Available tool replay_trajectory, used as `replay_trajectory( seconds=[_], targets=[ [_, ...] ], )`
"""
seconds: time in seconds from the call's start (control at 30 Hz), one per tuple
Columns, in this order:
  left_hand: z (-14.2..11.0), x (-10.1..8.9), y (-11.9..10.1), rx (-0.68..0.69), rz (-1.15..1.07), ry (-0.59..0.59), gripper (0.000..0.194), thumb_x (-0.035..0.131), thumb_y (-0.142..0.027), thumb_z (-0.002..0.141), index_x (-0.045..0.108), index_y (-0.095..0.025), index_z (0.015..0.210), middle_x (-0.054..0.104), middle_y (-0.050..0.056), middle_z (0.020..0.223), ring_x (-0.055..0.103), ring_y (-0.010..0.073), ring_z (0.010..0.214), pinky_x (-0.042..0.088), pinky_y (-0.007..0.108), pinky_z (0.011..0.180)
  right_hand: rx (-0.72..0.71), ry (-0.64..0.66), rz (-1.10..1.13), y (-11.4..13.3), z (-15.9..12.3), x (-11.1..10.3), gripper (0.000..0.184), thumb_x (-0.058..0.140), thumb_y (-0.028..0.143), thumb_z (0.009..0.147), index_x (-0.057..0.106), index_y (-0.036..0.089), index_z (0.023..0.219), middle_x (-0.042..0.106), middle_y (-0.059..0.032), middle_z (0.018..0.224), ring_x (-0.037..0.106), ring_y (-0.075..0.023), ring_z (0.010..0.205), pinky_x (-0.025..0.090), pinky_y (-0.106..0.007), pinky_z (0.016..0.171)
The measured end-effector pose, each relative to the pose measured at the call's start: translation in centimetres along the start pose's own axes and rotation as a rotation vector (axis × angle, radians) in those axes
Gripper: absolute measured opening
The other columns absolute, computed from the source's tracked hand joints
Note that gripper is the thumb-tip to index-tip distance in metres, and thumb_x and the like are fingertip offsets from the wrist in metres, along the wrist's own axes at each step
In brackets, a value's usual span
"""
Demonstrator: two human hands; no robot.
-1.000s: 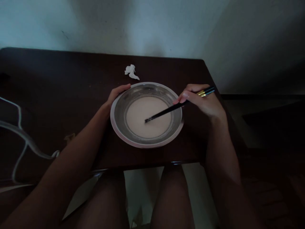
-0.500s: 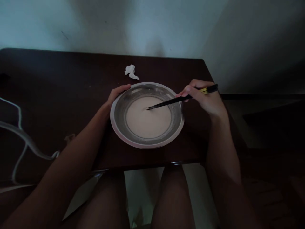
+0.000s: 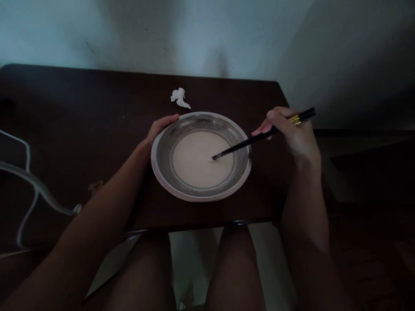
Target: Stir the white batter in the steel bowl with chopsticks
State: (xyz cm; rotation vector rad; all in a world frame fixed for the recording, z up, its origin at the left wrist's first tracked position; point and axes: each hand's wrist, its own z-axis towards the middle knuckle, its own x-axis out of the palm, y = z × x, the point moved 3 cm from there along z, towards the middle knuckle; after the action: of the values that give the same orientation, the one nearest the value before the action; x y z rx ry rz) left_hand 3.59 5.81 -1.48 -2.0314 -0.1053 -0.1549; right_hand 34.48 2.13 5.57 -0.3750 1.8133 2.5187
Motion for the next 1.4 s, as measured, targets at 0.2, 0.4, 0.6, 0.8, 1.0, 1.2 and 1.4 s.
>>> replay_trajectory(
  seconds=[0.2, 0.4, 0.6, 0.8, 1.0, 1.2, 1.4],
  targets=[
    [-0.1, 0.1, 0.0, -0.023, -0.076, -0.008, 0.028, 0.055, -0.033, 0.096, 0.078, -0.017, 0.092, 0.079, 0.005, 0.078, 0.077, 0.0235, 0.094, 0.061, 0.026, 0.08, 0.011, 0.183, -0.014, -0.4, 0.1, 1.4, 0.034, 0.078, 0.052, 0.086, 0.075, 0.023, 0.069, 0.08, -0.002, 0.079, 0.073, -0.0162, 0.073, 0.057, -0.029, 0.067],
    [-0.1, 0.1, 0.1, -0.035, -0.072, -0.006, 0.027, 0.056, -0.034, 0.096, 0.078, -0.02, 0.09, 0.08, 0.004, 0.08, 0.078, 0.0232, 0.094, 0.062, 0.027, 0.084, -0.016, 0.009, 0.004, 0.2, -0.2, 0.0, 0.04, 0.074, 0.049, 0.091, 0.071, 0.024, 0.06, 0.075, -0.0011, 0.064, 0.068, -0.0156, 0.061, 0.05, -0.028, 0.054],
    [0.2, -0.1, 0.2, -0.013, -0.051, 0.022, 0.029, 0.056, -0.035, 0.096, 0.078, -0.018, 0.09, 0.08, 0.005, 0.077, 0.078, 0.0219, 0.092, 0.061, 0.025, 0.079, 0.01, 0.187, -0.015, -0.1, 0.0, 1.5, 0.034, 0.08, 0.055, 0.083, 0.076, 0.025, 0.068, 0.079, -0.0016, 0.077, 0.075, -0.0183, 0.078, 0.059, -0.03, 0.069],
    [0.1, 0.0, 0.2, -0.017, -0.062, 0.032, 0.028, 0.056, -0.035, 0.096, 0.079, -0.02, 0.091, 0.079, 0.004, 0.076, 0.077, 0.0226, 0.094, 0.061, 0.025, 0.08, -0.017, 0.013, -0.01, 0.3, -0.1, 0.3, 0.043, 0.074, 0.052, 0.09, 0.07, 0.024, 0.058, 0.075, -0.001, 0.064, 0.068, -0.0152, 0.06, 0.051, -0.028, 0.054],
    [0.2, 0.0, 0.2, -0.007, -0.022, 0.004, 0.028, 0.056, -0.035, 0.095, 0.079, -0.021, 0.094, 0.079, 0.003, 0.076, 0.077, 0.0254, 0.097, 0.062, 0.028, 0.079, -0.007, 0.158, -0.038, -0.2, 0.1, 1.2, 0.034, 0.078, 0.055, 0.085, 0.076, 0.025, 0.069, 0.08, -0.0012, 0.079, 0.075, -0.0189, 0.079, 0.059, -0.031, 0.069],
    [0.1, 0.1, 0.1, -0.016, -0.051, -0.001, 0.027, 0.056, -0.035, 0.094, 0.079, -0.019, 0.094, 0.079, 0.005, 0.076, 0.077, 0.0251, 0.099, 0.061, 0.028, 0.086, -0.021, 0.028, -0.013, 0.2, -0.2, 0.2, 0.041, 0.073, 0.051, 0.091, 0.071, 0.025, 0.06, 0.075, -0.0011, 0.065, 0.069, -0.0162, 0.062, 0.051, -0.029, 0.054],
    [0.2, -0.1, 0.0, -0.01, 0.001, -0.026, 0.028, 0.054, -0.032, 0.096, 0.078, -0.019, 0.094, 0.078, 0.004, 0.076, 0.077, 0.0236, 0.093, 0.061, 0.028, 0.083, -0.01, 0.147, -0.012, -0.2, 0.2, 1.2, 0.035, 0.08, 0.057, 0.083, 0.075, 0.025, 0.068, 0.079, -0.0012, 0.077, 0.075, -0.0183, 0.077, 0.058, -0.03, 0.068]
  ],
)
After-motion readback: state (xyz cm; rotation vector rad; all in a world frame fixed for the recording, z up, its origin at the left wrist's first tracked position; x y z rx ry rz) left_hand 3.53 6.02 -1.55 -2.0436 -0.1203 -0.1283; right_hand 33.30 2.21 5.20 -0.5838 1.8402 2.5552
